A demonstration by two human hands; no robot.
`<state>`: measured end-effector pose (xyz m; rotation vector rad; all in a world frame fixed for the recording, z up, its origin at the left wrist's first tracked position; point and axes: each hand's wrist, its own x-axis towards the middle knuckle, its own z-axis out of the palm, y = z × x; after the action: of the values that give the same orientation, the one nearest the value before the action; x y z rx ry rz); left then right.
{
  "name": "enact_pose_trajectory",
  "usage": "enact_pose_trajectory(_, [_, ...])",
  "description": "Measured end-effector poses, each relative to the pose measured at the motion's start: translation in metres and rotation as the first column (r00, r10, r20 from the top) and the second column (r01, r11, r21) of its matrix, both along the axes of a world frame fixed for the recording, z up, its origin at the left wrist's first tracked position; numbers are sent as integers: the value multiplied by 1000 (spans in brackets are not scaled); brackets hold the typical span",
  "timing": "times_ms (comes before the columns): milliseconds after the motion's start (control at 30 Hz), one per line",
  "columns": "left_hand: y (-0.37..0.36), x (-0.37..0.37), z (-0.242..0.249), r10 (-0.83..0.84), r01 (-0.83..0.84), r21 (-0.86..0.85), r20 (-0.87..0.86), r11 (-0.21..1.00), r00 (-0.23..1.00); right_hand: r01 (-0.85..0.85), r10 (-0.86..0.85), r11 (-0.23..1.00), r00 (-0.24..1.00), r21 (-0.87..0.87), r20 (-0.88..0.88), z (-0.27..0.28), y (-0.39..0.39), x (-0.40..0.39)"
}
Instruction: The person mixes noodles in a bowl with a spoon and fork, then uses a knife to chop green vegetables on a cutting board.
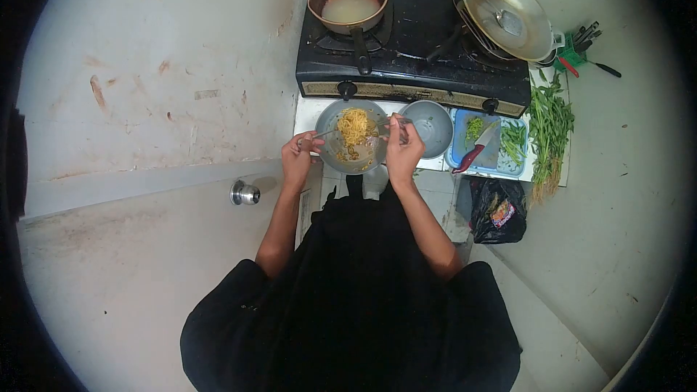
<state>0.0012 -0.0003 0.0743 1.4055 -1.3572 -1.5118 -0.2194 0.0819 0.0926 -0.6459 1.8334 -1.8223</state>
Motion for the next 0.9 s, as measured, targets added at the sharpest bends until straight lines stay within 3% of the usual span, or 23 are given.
enact_pose_trajectory(200, [0,5,1,25,-23,58,-37,998,999,-5,7,999,998,-34,57,2,4,-3])
enact_pose_trajectory(500, [10,-3,-35,9,-12,67,42,998,999,17,-3,995,990,97,-141,-36,4,-6])
enact_pose_trajectory(567, [11,-3,-53,22,-13,-113,72,993,997,29,8,990,966,138,-257,-40,6,-8])
enact_pose_trajectory(700, [14,-9,-38,46,-26,-155,130,988,991,29,11,988,967,153,-254,-37,7,-6])
enact_pose_trajectory(767, [15,-16,-32,10,29,-190,202,981,979,-7,92,972,930,233,-357,-33,9,-5])
enact_pose_trajectory(900, [20,-34,-46,-21,77,-275,200,958,980,-54,134,970,935,239,-329,-37,6,1])
